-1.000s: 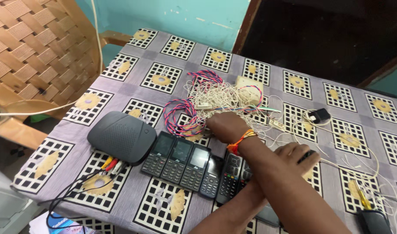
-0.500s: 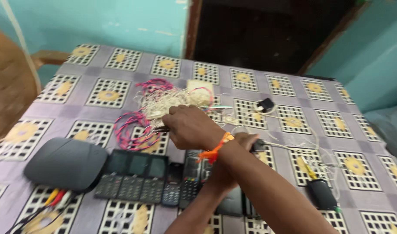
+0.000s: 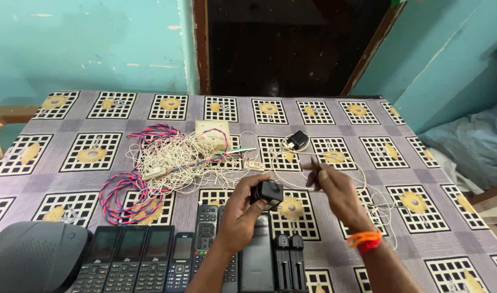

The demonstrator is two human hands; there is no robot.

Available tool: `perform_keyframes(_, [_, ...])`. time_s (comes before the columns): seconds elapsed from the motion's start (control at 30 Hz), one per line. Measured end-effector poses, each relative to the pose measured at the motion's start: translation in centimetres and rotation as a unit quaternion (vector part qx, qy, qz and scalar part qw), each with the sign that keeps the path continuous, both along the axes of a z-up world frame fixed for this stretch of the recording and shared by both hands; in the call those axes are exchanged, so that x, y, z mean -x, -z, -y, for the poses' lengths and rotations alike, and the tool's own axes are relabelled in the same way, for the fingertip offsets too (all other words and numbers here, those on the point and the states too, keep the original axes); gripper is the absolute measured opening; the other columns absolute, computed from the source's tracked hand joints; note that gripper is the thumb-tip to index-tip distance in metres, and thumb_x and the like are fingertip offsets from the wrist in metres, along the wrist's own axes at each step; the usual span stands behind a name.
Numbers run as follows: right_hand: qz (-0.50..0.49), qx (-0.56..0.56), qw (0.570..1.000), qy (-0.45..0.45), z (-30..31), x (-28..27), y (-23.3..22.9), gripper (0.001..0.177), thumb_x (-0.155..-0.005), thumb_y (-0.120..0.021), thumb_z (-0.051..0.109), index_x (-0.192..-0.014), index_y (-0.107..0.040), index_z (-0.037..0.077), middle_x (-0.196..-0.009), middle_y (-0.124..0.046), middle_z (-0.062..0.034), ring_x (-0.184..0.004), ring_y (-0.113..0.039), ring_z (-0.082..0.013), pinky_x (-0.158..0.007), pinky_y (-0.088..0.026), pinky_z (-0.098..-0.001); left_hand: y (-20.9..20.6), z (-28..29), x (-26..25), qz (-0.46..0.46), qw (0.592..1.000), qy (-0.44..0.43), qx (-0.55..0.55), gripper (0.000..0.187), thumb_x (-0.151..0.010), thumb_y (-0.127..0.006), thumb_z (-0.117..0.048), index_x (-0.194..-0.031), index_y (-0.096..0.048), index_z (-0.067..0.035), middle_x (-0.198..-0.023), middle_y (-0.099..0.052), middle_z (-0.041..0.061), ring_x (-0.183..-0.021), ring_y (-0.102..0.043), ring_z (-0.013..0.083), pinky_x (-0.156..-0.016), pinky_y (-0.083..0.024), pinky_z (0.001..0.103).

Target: The person disassembles a black phone charger, removes its internal components, and uses a screwdriver to adjust or clean the prongs. They handle the charger and its parts one at a time on a table with other electronics.

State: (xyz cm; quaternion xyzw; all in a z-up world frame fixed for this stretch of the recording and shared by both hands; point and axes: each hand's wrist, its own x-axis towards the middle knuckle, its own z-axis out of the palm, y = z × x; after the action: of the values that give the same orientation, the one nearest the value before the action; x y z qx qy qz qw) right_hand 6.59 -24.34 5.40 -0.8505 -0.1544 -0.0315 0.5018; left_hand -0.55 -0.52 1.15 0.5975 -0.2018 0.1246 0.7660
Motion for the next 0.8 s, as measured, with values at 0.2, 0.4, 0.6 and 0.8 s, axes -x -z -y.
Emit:
perform_keyframes(0.2, [0.033,0.005,0.997,-0.072,0.1,2.2,1.9,0.035,-0.105,-0.044,0.021,-0.123,-0.068,0.003,-0.085,-0.058,-0.0039,-0.078,-0.053,-0.0136,-0.074,-0.049,-0.0298,-1.0,-0.1,0.6,0.034,0.984,-0.107,-0.141,0.044,-0.09,-0.067,0.003,-0.133,-0.06,-0.004,-0.125,-0.063,0.013,-0.117,-0.064,0.0234,-0.105,-0.047,0.034])
perform_keyframes(0.4, [0.092,0.027,0.986,-0.139,-0.3,2.8,1.8,0.031,-0.102,-0.048,0.016,-0.119,-0.069,0.0,-0.083,-0.055,-0.0082,-0.075,-0.054,-0.0196,-0.07,-0.047,-0.0355,-1.6,0.3,0.7,0.058,0.967,-0.169,-0.18,0.057,-0.082,-0.067,0.011,-0.136,-0.059,-0.006,-0.13,-0.062,0.014,-0.122,-0.064,0.028,-0.105,-0.049,0.036])
perform_keyframes(0.6, [0.163,0.088,0.973,-0.139,-1.0,3.4,1.5,0.025,-0.095,-0.061,0.011,-0.116,-0.063,-0.002,-0.092,-0.058,-0.0146,-0.079,-0.061,-0.029,-0.071,-0.05,-0.0389,-1.1,0.9,0.7,0.004,0.971,-0.144,-0.188,0.056,-0.078,-0.064,0.014,-0.13,-0.062,-0.009,-0.125,-0.059,0.012,-0.116,-0.066,0.0276,-0.091,-0.061,0.034])
perform_keyframes(0.8, [0.215,0.094,0.964,-0.122,-1.4,3.5,2.0,0.026,-0.096,-0.061,0.012,-0.117,-0.059,-0.003,-0.096,-0.06,-0.0175,-0.08,-0.062,-0.0334,-0.07,-0.051,-0.0412,-0.4,1.3,0.8,0.076,0.941,-0.194,-0.267,0.054,-0.077,-0.073,0.01,-0.127,-0.062,-0.008,-0.122,-0.059,0.013,-0.115,-0.062,0.0316,-0.096,-0.053,0.039])
